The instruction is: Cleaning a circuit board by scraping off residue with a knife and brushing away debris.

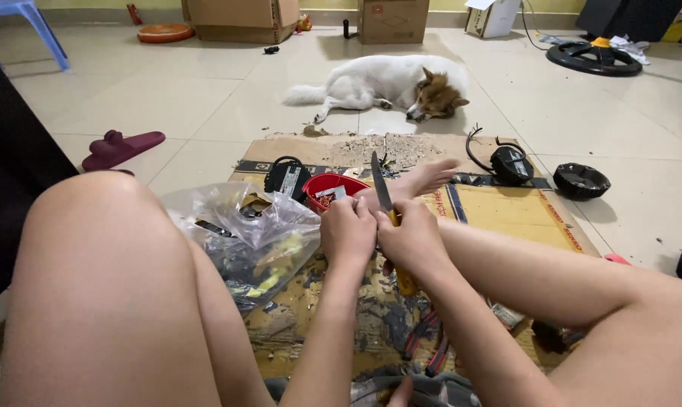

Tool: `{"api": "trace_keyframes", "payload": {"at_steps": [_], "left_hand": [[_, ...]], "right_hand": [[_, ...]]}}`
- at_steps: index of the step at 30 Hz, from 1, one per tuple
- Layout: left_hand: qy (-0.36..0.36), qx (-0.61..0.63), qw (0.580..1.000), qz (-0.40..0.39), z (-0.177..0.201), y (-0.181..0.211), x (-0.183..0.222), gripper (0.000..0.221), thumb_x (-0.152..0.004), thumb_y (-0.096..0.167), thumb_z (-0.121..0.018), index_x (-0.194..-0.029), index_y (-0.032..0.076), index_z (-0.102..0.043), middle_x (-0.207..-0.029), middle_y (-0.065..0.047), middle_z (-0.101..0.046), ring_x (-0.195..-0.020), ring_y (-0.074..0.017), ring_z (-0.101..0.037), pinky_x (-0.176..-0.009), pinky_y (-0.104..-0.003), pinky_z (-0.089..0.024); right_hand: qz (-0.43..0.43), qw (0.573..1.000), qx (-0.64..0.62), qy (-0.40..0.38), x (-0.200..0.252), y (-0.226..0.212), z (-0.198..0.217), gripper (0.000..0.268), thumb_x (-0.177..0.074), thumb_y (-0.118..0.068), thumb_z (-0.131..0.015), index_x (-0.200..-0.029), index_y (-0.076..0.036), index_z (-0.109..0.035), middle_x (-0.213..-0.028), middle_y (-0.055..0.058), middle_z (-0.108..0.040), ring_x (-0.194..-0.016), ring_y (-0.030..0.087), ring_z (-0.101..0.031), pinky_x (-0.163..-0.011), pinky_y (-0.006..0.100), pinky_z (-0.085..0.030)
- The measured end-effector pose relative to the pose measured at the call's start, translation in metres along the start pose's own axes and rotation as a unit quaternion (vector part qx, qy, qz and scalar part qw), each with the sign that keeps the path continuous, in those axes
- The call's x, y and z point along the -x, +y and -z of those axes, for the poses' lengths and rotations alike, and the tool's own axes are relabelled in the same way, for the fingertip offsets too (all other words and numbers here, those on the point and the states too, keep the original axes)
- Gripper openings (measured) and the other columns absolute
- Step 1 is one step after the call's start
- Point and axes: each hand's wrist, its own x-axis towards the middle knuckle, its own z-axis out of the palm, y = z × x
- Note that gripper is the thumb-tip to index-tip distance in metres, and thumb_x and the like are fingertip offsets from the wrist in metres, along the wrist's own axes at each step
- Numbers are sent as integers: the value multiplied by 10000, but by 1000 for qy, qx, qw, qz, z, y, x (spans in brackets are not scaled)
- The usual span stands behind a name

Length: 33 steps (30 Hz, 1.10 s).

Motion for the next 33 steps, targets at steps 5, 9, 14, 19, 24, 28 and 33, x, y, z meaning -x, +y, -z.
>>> {"api": "trace_keyframes", "payload": {"at_steps": [5,9,14,19,24,28,33], "left_hand": [[10,-19,1000,2,4,-9,-4,341,-958,241,-503,-846,64,-772,-868,-210,-752,-969,-459,-711,-844,-534,-568],[17,-36,999,2,4,-18,-5,339,-960,253,-512,-834,85,-777,-846,-186,-753,-940,-445,-723,-824,-523,-578],[-10,-64,998,-7,-12,-12,5,345,-947,265,-496,-880,63,-768,-881,-221,-746,-982,-467,-706,-849,-551,-567],[-52,-101,993,-38,-60,-5,20,330,-937,237,-504,-924,35,-765,-878,-251,-738,-955,-468,-717,-839,-570,-573],[-136,-94,983,-76,-67,26,55,359,-941,217,-454,-964,13,-748,-909,-278,-728,-976,-491,-705,-827,-593,-563],[-149,-107,978,-103,-64,32,53,347,-929,199,-463,-958,1,-746,-901,-287,-728,-962,-506,-703,-824,-604,-563],[-134,-129,975,-123,-54,35,44,345,-923,271,-491,-997,33,-730,-910,-249,-736,-951,-476,-718,-827,-580,-580]], "right_hand": [[15,997,-70,-17,-2,11,-13,265,-945,-165,-554,-900,55,-693,-570,183,-645,-374,292,-655,-395,383,-553],[0,995,-99,-25,21,-2,-11,262,-949,-153,-555,-889,71,-675,-516,176,-610,-352,289,-643,-346,357,-532],[8,995,-100,20,12,24,-9,255,-940,-164,-577,-848,46,-687,-510,173,-604,-368,287,-649,-393,379,-534],[-9,993,-64,96,27,56,7,301,-902,-277,-650,-861,13,-720,-677,244,-642,-712,426,-684,-659,507,-456],[-105,928,-337,118,34,91,13,234,-940,-105,-567,-876,71,-707,-491,197,-528,-277,306,-525,-277,425,-469],[-103,941,-282,155,37,91,15,212,-904,-185,-664,-833,-21,-777,-557,146,-602,-442,196,-536,-380,420,-442],[-98,863,-478,132,42,59,13,230,-982,-100,-566,-910,97,-660,-577,140,-513,-336,219,-454,-295,346,-422]]}}
